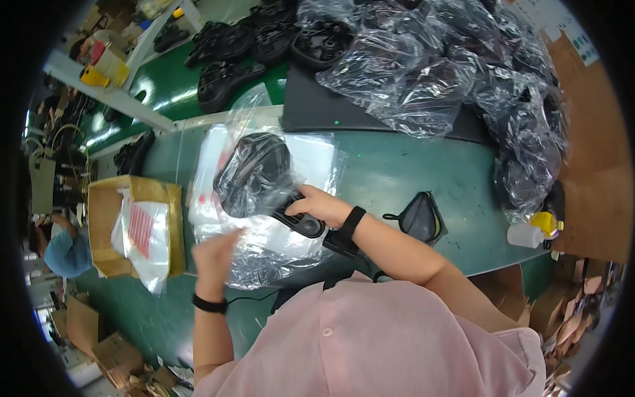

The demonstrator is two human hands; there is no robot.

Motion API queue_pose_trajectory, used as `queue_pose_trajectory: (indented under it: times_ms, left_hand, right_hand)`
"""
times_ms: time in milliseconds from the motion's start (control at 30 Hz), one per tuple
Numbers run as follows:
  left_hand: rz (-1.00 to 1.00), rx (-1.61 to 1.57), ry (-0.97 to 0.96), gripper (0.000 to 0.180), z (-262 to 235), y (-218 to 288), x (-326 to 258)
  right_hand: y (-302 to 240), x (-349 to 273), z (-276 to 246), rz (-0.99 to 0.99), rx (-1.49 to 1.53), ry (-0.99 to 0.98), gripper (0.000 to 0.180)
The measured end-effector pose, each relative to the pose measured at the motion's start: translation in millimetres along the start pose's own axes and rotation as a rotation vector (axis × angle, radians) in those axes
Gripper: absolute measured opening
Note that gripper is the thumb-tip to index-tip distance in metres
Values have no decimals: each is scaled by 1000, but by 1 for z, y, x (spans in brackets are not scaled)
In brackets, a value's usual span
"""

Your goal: The person repeatedly picks up black bicycle seats from a pile, wipes them with a cloth, and places them into clear plastic bags on a green workbench. The person handles the seats one at a time, turning them over to clean different sides before bagging them.

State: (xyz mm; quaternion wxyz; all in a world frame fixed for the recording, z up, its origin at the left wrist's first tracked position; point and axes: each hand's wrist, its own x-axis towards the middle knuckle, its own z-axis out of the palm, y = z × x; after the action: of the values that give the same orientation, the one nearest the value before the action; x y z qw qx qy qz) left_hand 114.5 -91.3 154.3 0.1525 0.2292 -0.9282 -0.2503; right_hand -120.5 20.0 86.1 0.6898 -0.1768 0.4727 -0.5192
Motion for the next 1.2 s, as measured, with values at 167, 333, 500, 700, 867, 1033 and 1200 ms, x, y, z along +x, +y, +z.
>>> queue_pose_trajectory:
  times_ms: [167, 333, 500, 700, 867, 1033, 1200]
  left_hand:
    - [578, -349, -58, 26, 63, 144, 48]
    - [680, -383, -210, 38, 75, 175, 73]
    - [406, -428, -560, 41, 22, 157, 74]
    - [-214, -189, -257, 31, -61, -2, 112]
    - [-258, -438, -10, 23, -61, -142, 163]
    - [-20, 120, 165, 41, 41, -148, 270]
    - [-68, 469, 384, 68, 105, -126, 351]
  right_hand:
    - [18, -2, -17, -312, -217, 363, 67]
    - [27, -33, -78, -700, -346, 658, 79]
    - [-56, -132, -143, -890, 30, 821, 68]
    - [-224, -264, -285, -1181, 355, 1249, 86]
    - [-263, -174, -291, -698, -474, 1119, 90]
    - [-131, -35, -197, -522, -586, 674, 30]
    - [-10, 29, -130, -628, -779, 414, 23]
